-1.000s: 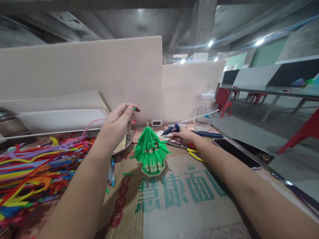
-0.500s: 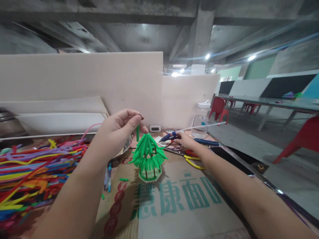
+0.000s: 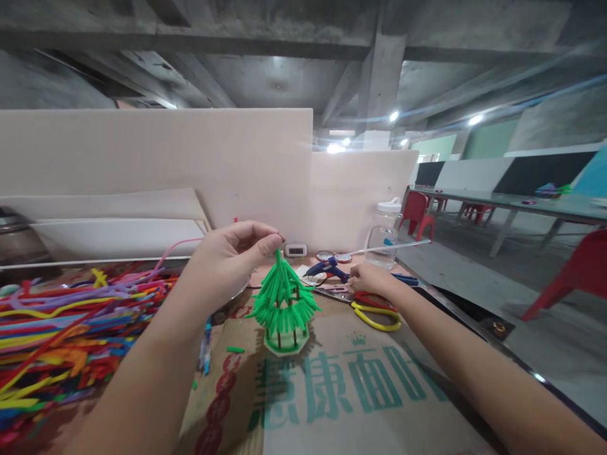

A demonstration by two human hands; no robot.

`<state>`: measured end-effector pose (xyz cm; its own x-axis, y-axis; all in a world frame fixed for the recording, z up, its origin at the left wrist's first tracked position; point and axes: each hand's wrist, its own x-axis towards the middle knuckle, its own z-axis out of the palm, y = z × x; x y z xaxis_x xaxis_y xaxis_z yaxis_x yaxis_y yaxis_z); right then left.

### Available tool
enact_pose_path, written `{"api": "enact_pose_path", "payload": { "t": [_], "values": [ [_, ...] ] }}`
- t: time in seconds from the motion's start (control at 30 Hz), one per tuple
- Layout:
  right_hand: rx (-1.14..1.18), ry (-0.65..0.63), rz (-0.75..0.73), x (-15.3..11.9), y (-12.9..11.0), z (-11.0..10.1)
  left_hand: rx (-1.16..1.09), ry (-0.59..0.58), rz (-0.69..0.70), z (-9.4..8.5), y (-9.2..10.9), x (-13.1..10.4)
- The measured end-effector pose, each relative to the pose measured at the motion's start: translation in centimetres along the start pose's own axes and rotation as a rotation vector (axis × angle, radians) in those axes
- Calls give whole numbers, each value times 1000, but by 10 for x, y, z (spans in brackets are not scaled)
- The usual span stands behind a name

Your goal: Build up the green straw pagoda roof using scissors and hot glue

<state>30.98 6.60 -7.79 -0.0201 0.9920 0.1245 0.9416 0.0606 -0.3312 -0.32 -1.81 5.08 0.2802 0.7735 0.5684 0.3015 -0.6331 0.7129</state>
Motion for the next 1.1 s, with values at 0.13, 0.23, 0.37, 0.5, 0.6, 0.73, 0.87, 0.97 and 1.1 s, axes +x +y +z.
{"api": "enact_pose_path", "payload": {
  "t": [0.13,0.23,0.37,0.5,0.6,0.73,0.87,0.97,1.1],
  "values": [
    [34,80,-118,-37,-33,-34,-47,-23,-28,2,0,0],
    [232,209,-249,-67,-76,-58,-51,-61,-34,6,-2,0],
    [366,383,-484,-98,-125,-74,-50,-125,-31,8,-4,-1],
    [383,331,-573,-105,-147,-71,-75,-131,5,7,-8,0],
    [433,317,-556,-101,-148,-63,-119,-147,-16,9,-12,2],
    [383,309,-538,-99,-140,-56,-113,-158,-42,14,-13,3],
    [201,369,-565,-101,-136,-53,-48,-154,-38,16,-14,5],
    [97,413,-605,-102,-136,-48,-6,-146,-16,15,-17,7],
    [-36,513,-653,-103,-139,-34,93,-3,19,14,-26,10]
  ]
}}
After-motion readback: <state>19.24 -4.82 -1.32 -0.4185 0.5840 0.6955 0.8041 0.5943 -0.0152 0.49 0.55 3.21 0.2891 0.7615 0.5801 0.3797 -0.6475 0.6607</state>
